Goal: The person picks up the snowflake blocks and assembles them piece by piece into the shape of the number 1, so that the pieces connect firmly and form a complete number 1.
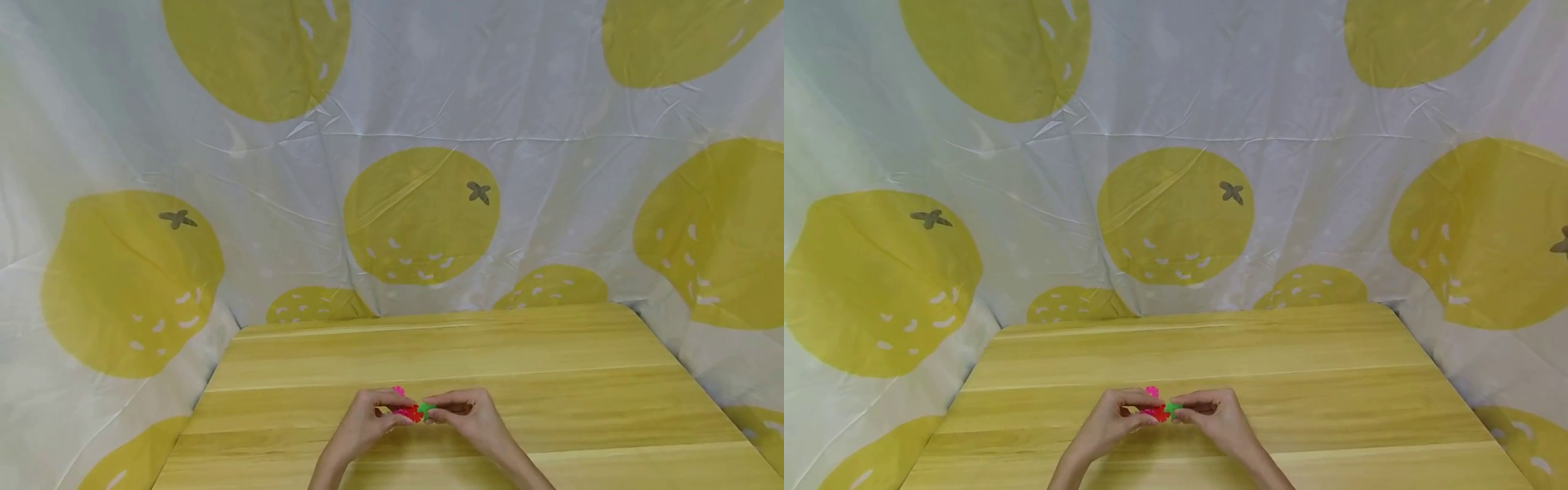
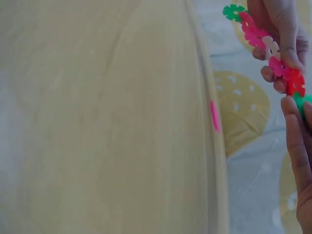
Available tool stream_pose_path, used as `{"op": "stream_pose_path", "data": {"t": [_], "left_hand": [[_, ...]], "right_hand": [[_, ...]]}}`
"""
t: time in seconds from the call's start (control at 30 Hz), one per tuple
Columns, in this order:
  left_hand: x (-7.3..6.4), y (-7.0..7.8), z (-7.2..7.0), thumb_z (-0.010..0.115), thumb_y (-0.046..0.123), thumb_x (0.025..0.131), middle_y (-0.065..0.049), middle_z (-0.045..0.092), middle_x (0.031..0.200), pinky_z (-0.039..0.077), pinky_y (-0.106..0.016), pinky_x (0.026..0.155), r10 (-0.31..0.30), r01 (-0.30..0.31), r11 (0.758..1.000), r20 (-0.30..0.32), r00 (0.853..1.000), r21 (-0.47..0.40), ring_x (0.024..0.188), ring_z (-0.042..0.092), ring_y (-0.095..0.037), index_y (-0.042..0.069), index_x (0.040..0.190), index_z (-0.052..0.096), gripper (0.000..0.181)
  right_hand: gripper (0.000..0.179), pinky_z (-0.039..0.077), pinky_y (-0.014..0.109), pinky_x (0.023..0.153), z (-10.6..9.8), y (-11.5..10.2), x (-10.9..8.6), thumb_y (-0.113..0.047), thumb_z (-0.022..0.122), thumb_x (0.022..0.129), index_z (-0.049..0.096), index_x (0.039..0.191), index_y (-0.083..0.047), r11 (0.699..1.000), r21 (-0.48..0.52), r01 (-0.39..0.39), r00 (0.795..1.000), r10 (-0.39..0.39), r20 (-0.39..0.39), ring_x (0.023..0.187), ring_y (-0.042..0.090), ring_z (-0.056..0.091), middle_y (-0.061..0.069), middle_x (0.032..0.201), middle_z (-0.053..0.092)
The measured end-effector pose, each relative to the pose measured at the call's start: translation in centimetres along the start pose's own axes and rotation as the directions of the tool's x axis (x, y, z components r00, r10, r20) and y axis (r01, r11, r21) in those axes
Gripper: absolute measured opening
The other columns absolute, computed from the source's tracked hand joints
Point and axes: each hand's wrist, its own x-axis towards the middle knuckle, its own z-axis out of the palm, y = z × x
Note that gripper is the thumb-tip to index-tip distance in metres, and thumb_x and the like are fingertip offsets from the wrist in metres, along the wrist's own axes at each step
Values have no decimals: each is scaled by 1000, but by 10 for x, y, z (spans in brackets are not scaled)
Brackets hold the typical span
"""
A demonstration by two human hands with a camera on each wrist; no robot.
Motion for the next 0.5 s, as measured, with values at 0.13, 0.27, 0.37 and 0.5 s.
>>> {"op": "stream_pose_path", "data": {"t": [0.13, 0.27, 0.37, 0.5], "left_hand": [[1, -1, 1, 80, 17, 89, -14, 78, 107, 53, -17, 59, -1, 1, 1000, 13, 1000, -2, 77, 61, -1, 6, 108, 81, 21], [1, -1, 1, 80, 17, 89, -13, 79, 106, 53, -17, 59, -1, 1, 1000, 12, 1000, -15, 77, 62, -1, 6, 107, 81, 22], [2, -1, 0, 80, 17, 89, -13, 79, 106, 53, -17, 59, -2, 3, 1000, 12, 1000, -21, 77, 62, -1, 6, 107, 81, 22], [1, -1, 1, 80, 18, 89, -13, 78, 107, 53, -17, 60, -8, 8, 1000, 14, 1000, -16, 79, 62, -1, 7, 108, 81, 22]], "right_hand": [[24, 60, 52, 78, 2, 1, -1, -6, 74, 94, 75, 112, 10, 1000, -20, -22, 1000, 22, -13, 86, 29, 79, 28, 105, 76], [24, 62, 49, 79, 3, 2, -1, -5, 73, 94, 74, 112, 11, 1000, -18, -7, 1000, 6, -13, 86, 29, 79, 27, 106, 76], [24, 62, 46, 79, 3, 2, -1, -5, 73, 94, 73, 113, 11, 1000, -10, 1, 1000, -1, -12, 86, 28, 79, 27, 106, 76], [25, 63, 45, 79, 3, 1, -1, -6, 74, 94, 74, 112, 11, 1000, -17, -17, 1000, 16, -24, 86, 28, 79, 26, 106, 76]]}}
